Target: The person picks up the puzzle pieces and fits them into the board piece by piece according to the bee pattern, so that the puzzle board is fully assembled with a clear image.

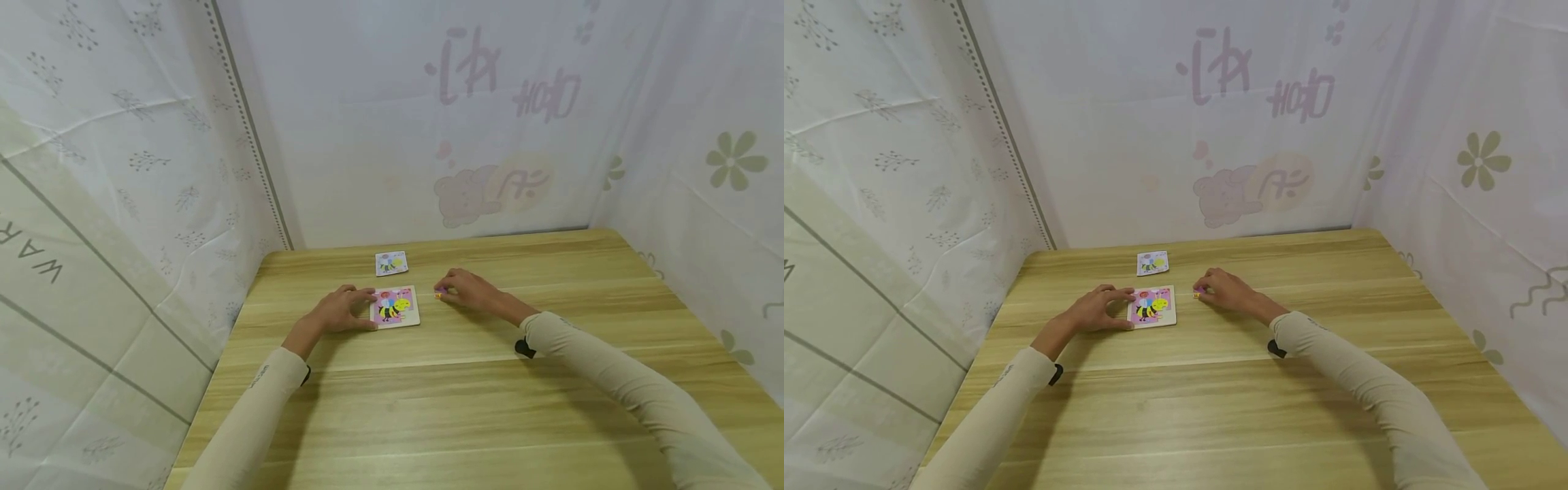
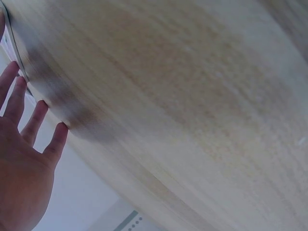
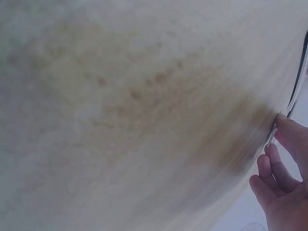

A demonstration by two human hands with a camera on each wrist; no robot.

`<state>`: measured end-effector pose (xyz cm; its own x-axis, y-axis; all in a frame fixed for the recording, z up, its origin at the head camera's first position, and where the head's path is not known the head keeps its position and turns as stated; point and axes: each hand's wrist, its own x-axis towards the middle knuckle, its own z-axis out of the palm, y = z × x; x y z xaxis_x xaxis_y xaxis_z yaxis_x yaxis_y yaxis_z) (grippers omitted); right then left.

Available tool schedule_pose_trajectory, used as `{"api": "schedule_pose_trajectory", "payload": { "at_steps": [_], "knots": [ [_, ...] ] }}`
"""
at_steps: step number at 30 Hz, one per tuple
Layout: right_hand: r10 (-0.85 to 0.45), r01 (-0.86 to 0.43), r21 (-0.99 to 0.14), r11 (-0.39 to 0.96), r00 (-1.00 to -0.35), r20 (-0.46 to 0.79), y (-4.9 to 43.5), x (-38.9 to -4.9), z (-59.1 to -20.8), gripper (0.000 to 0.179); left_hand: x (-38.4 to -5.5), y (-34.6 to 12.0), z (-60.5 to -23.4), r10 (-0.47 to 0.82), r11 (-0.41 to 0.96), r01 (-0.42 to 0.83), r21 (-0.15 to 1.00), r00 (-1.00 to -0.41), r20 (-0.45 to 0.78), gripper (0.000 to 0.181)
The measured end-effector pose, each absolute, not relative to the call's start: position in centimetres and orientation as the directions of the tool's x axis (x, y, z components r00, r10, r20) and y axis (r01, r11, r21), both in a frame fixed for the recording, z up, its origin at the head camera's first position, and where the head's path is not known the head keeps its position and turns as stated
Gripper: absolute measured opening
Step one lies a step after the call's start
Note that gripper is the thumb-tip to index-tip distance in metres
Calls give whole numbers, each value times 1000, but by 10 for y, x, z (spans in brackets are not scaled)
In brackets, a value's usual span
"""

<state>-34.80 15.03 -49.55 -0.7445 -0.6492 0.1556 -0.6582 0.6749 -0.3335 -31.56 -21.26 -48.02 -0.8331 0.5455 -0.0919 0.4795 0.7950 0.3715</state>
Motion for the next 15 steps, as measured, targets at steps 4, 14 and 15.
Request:
{"api": "schedule_pose_trajectory", "payload": {
  "at_steps": [4, 14, 15],
  "knots": [
    [-649, -658, -342, 671, -744, 157, 150, -347, -496, 25, -315, -212, -480, 548, 793, 482, 373, -831, -90, 75],
    [-662, -676, -338, 655, -729, 175, 143, -345, -495, 26, -315, -212, -479, 543, 798, 475, 371, -834, -99, 76],
    [-661, -675, -343, 653, -729, 176, 143, -345, -495, 26, -315, -212, -479, 543, 798, 475, 372, -834, -99, 76]
  ]
}}
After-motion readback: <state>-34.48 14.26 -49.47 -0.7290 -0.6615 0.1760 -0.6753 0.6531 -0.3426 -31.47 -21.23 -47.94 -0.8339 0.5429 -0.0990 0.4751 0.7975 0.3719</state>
